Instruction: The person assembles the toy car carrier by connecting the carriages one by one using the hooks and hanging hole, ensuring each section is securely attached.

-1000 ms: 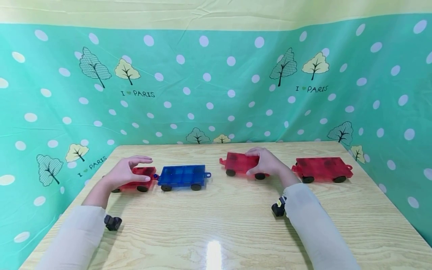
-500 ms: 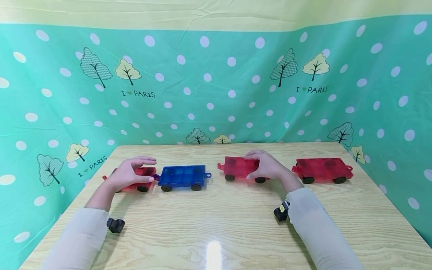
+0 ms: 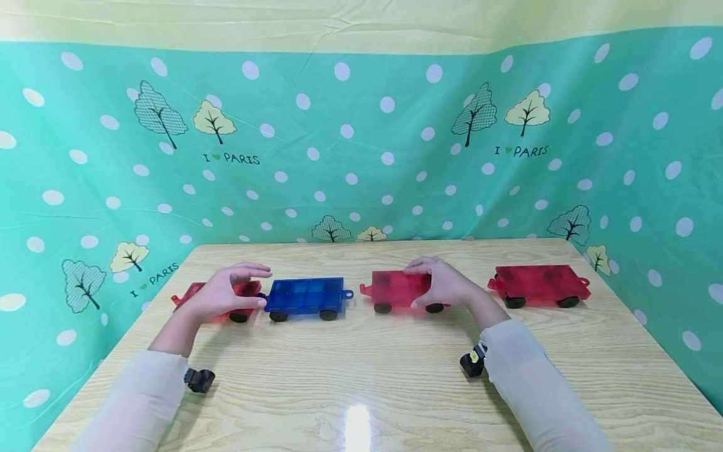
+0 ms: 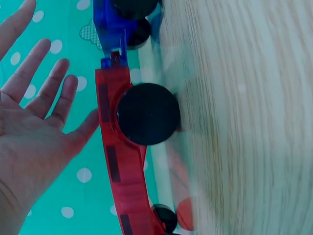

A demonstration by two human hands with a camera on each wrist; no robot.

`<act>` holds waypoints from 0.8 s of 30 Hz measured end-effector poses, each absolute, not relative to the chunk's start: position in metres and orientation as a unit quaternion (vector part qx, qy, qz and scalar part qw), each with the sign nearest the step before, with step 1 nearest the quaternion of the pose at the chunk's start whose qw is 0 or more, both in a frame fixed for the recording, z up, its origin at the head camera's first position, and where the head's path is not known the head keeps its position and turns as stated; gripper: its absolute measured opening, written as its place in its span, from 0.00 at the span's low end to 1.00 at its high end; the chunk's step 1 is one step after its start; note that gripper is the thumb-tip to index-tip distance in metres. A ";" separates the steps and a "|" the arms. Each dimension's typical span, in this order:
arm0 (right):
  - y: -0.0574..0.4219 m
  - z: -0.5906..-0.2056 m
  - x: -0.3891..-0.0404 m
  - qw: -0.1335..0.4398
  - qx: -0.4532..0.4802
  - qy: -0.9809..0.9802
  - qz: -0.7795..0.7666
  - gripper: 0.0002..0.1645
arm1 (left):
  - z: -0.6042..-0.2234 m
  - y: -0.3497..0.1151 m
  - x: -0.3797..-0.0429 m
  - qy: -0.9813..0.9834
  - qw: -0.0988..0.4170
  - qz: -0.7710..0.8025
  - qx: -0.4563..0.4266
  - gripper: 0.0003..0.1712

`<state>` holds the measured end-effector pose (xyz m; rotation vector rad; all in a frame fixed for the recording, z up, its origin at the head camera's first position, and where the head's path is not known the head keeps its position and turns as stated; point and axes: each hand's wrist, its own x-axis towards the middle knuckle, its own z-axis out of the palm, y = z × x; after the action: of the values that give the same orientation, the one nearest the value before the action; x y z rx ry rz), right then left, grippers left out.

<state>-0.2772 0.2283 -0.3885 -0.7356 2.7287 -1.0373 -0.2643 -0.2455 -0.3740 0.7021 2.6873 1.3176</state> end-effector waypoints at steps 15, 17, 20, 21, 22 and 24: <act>0.226 -0.395 -0.271 0.065 -0.259 0.902 -0.338 0.44 | -0.372 -0.221 -0.259 0.875 0.013 0.401 0.270 0.36; 0.226 -0.395 -0.270 0.066 -0.259 0.900 -0.344 0.44 | -0.372 -0.216 -0.259 0.881 0.010 0.386 0.274 0.37; 0.226 -0.395 -0.269 0.064 -0.263 0.898 -0.347 0.44 | -0.372 -0.210 -0.259 0.887 0.009 0.368 0.279 0.39; 0.226 -0.396 -0.269 0.063 -0.263 0.898 -0.347 0.44 | -0.372 -0.207 -0.259 0.888 0.008 0.363 0.281 0.39; 0.225 -0.396 -0.270 0.062 -0.264 0.898 -0.347 0.43 | -0.372 -0.205 -0.259 0.890 0.007 0.357 0.284 0.39; 0.225 -0.397 -0.270 0.060 -0.268 0.898 -0.345 0.43 | -0.374 -0.201 -0.260 0.892 0.003 0.348 0.289 0.39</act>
<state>-0.2700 0.2251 -0.3973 -0.8101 2.7177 -1.0436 -0.2595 -0.2013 -0.3736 0.9045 2.7961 1.0923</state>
